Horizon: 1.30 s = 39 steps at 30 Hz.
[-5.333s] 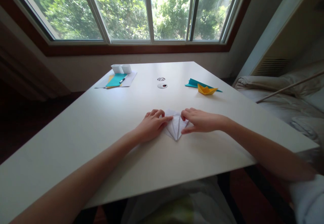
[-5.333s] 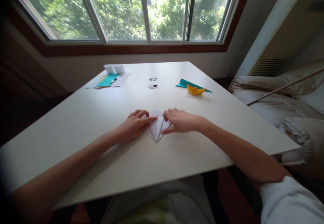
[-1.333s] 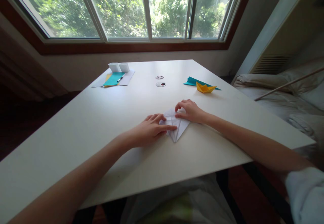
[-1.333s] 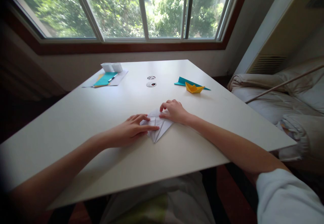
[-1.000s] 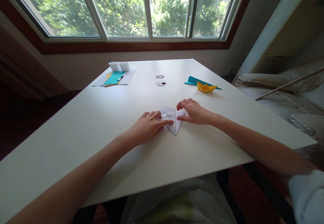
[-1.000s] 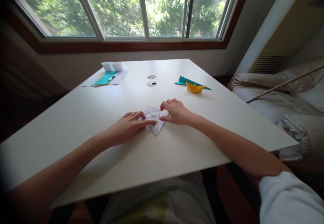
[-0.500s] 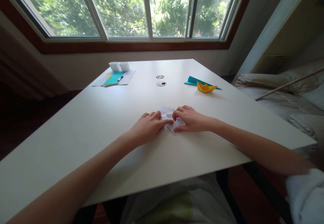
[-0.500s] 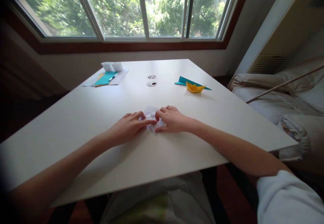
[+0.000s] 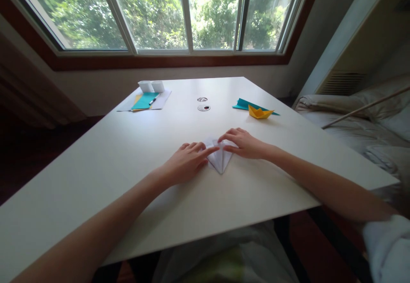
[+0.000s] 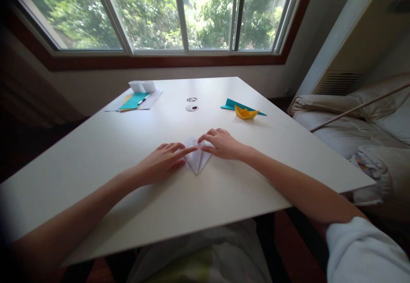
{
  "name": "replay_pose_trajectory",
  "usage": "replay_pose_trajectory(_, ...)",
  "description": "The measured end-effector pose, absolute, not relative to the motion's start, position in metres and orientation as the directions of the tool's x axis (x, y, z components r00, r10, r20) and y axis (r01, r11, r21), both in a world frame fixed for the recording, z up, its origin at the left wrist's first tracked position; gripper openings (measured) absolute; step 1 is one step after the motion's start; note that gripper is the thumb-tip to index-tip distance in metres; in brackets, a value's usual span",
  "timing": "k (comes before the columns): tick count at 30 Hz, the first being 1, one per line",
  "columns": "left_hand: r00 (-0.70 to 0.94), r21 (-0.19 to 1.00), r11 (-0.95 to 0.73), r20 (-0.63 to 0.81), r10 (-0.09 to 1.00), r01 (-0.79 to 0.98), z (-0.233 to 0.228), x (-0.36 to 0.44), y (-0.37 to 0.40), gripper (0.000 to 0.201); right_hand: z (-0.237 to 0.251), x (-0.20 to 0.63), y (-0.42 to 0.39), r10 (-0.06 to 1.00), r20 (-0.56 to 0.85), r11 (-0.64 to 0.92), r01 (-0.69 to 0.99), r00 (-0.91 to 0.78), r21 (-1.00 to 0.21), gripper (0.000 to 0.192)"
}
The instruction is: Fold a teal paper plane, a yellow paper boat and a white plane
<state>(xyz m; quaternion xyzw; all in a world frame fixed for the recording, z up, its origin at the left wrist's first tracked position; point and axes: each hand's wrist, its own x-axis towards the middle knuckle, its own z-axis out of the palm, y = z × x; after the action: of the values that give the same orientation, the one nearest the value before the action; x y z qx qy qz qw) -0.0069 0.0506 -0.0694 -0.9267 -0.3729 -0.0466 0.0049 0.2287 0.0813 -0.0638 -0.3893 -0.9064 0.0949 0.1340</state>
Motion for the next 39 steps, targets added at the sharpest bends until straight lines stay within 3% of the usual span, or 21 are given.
replay_pose_trajectory(3,0.685,0.079,-0.694,0.119,0.719,0.715,-0.07,-0.007,0.053,0.034,-0.068,0.231,0.088,0.707,0.198,0.707,0.671,-0.679,-0.224,0.026)
replay_pose_trajectory(6,0.605,0.098,-0.621,0.155,0.781,0.777,-0.069,-0.009,0.055,0.026,-0.07,0.233,0.088,0.673,0.189,0.737,0.627,-0.715,-0.252,0.026)
replay_pose_trajectory(13,0.398,0.143,-0.428,0.195,0.896,0.893,-0.069,-0.007,0.053,0.047,-0.071,0.225,0.084,0.632,0.222,0.772,0.578,-0.742,-0.265,0.024)
replay_pose_trajectory(18,0.338,0.129,-0.362,0.176,0.925,0.923,-0.07,-0.004,0.053,0.055,-0.073,0.215,0.079,0.715,0.235,0.699,0.675,-0.658,-0.237,0.021)
replay_pose_trajectory(22,0.345,0.259,-0.381,0.176,0.922,0.887,-0.073,-0.008,0.059,0.051,-0.075,0.212,0.078,0.775,0.215,0.631,0.721,-0.594,-0.286,0.032)
replay_pose_trajectory(26,0.364,0.49,-0.405,0.183,0.913,0.772,-0.077,-0.012,0.066,0.048,-0.077,0.21,0.077,0.829,0.175,0.559,0.769,-0.532,-0.31,0.054)
replay_pose_trajectory(30,0.339,0.688,-0.356,0.168,0.926,0.633,-0.079,-0.012,0.066,0.048,-0.076,0.21,0.078,0.86,0.128,0.507,0.806,-0.493,-0.304,0.055)
replay_pose_trajectory(33,0.343,0.741,-0.348,0.168,0.924,0.574,-0.08,-0.011,0.066,0.045,-0.076,0.21,0.078,0.875,0.106,0.479,0.811,-0.473,-0.336,0.053)
replay_pose_trajectory(39,0.379,0.733,-0.388,0.191,0.905,0.558,-0.076,-0.01,0.063,0.038,-0.073,0.207,0.074,0.868,0.093,0.469,0.746,-0.487,-0.472,0.047)
